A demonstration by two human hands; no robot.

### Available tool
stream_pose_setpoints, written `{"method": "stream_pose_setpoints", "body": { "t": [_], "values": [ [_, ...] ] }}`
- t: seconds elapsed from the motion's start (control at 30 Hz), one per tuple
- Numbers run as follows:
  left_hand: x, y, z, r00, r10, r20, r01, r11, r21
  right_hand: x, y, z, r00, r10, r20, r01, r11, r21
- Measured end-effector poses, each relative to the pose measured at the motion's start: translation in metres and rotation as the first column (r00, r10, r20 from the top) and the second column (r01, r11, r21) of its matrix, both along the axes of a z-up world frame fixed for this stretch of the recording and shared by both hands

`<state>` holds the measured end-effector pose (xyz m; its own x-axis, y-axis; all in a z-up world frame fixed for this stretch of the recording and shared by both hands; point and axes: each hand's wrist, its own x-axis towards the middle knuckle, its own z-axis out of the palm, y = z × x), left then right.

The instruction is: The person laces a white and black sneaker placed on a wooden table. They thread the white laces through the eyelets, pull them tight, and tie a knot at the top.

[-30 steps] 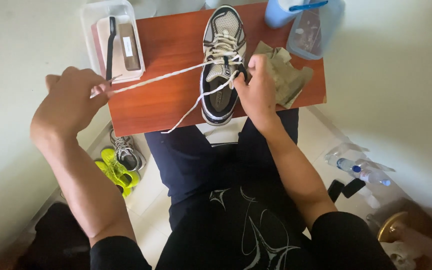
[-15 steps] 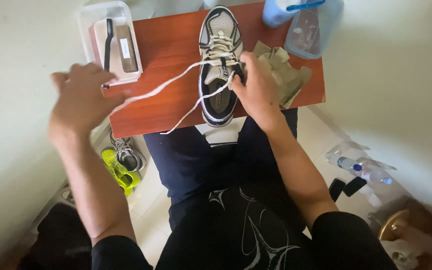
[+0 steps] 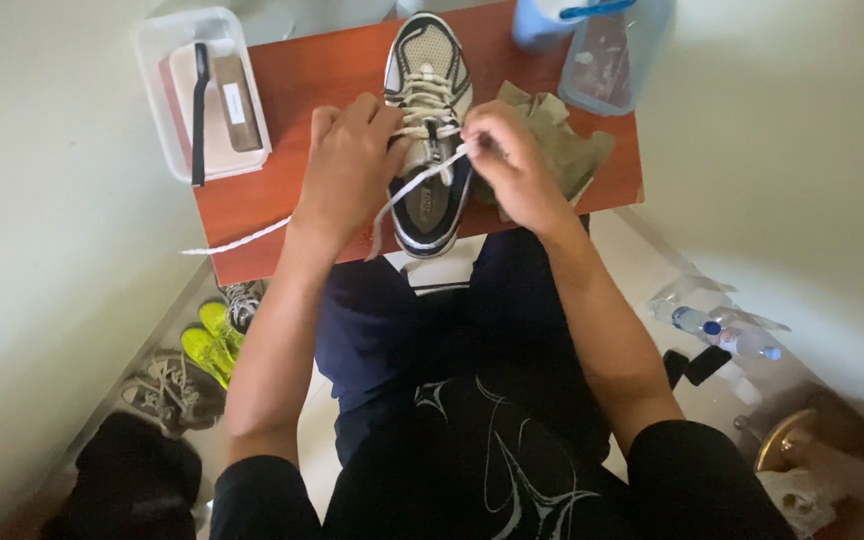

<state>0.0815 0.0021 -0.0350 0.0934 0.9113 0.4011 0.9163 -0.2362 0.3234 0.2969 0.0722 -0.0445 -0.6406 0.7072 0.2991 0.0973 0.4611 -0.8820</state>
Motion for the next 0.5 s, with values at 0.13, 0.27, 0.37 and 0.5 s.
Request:
{"method": "stream_pose_setpoints", "body": {
  "t": [0.13,0.27,0.37,0.5],
  "values": [
    [-0.008,-0.006,0.004,0.993,0.010,0.121,-0.014,0.999,0.031,0.004,-0.004,-0.018,0.992,-0.037,-0.122,0.000,0.957,-0.291],
    [-0.027,-0.017,0.038,0.959,-0.055,0.276,0.068,0.997,-0.037,0.010,0.006,-0.017,0.857,-0.097,-0.507,-0.214,0.827,-0.520],
    [-0.045,-0.029,0.058,0.944,-0.032,0.327,0.072,0.991,-0.111,0.021,0.017,0.013,0.749,-0.173,-0.640,-0.228,0.839,-0.493],
    [-0.066,-0.054,0.078,0.949,0.111,0.295,-0.044,0.973,-0.226,0.047,0.042,0.031,0.750,-0.234,-0.619,-0.111,0.878,-0.466]
  ]
}}
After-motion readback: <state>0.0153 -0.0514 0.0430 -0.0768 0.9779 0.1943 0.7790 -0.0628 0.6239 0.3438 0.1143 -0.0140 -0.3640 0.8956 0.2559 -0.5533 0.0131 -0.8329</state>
